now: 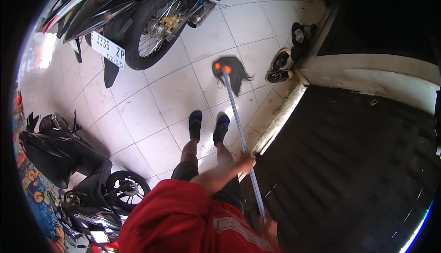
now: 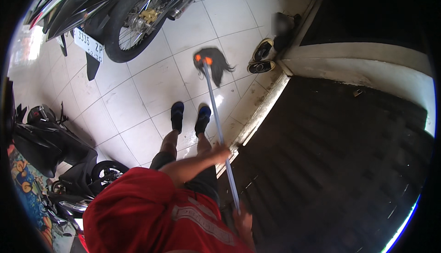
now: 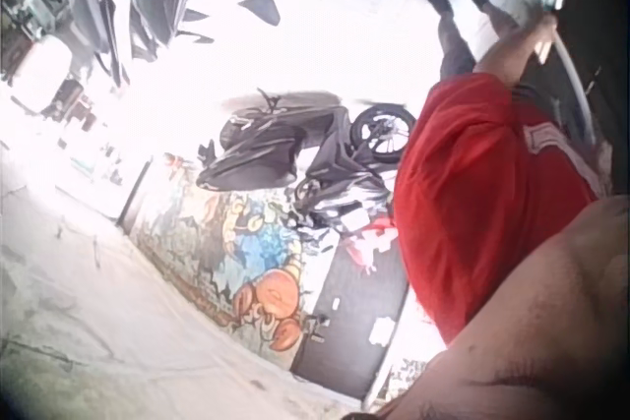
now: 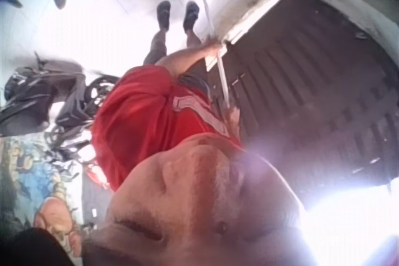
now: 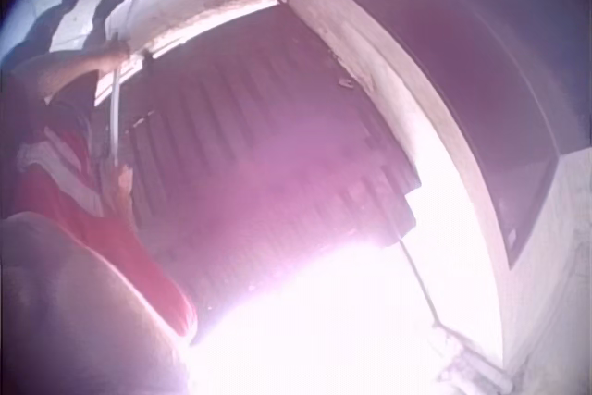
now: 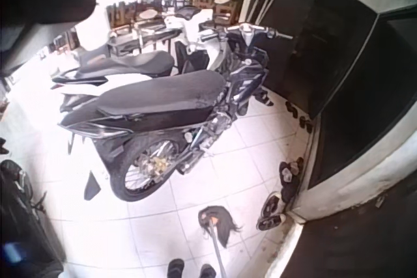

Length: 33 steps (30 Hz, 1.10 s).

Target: The person mops a tiled floor using a string mop and a bucket of water. They move a chair to access the area underneath, then continue mopping around several parked motorcycles and other furniture.

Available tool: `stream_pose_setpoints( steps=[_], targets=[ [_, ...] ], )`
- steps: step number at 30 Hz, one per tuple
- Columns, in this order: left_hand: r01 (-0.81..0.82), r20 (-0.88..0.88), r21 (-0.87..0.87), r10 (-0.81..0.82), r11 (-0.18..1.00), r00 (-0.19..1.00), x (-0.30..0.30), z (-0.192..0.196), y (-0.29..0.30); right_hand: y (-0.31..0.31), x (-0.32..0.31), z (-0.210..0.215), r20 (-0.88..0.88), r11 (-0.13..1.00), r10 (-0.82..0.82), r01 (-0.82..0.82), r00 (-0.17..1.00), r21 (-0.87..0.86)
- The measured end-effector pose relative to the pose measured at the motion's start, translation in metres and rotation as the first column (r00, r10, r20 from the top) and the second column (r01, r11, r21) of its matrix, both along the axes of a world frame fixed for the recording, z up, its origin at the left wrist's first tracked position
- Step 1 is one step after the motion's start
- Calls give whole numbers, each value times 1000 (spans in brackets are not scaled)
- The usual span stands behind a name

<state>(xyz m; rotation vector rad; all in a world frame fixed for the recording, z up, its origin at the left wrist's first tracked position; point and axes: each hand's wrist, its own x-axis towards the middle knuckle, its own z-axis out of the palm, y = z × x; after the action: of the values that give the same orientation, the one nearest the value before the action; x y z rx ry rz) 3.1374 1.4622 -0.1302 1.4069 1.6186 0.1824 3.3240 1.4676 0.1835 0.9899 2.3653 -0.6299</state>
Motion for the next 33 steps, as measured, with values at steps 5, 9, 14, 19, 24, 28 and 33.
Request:
stream_pose_setpoints(
  steps=[5, 9, 14, 19, 24, 28, 33],
  targets=[
    [-418, -183, -36, 405, 908, 896, -203, -64, -44, 13, -159, -107, -83, 977, -16, -3, 996, -214],
    [-333, -256, -68, 306, 940, 917, -249, -44, -59, -12, -182, -123, 147, 979, 41, -11, 988, -202],
    [-353, 56, -47, 355, 934, 933, -64, -19, 0, 46, -42, -30, 210, 1000, -5, 3, 978, 9],
    [-341, 552, 261, 150, 903, 820, 115, 108, 38, 53, 21, 153, 566, 946, -255, 80, 784, 315],
    [-71, 587, 330, -146, 941, 797, 173, 118, 53, 40, 33, 185, 590, 890, -456, 320, 667, 326],
    [-122, 525, 320, -69, 939, 848, 173, 123, 40, 31, 27, 186, 535, 895, -444, 329, 719, 299],
    [-157, 467, 311, -7, 937, 884, 164, 125, 36, 41, 50, 184, 440, 943, -275, 150, 855, 298]
  ],
)
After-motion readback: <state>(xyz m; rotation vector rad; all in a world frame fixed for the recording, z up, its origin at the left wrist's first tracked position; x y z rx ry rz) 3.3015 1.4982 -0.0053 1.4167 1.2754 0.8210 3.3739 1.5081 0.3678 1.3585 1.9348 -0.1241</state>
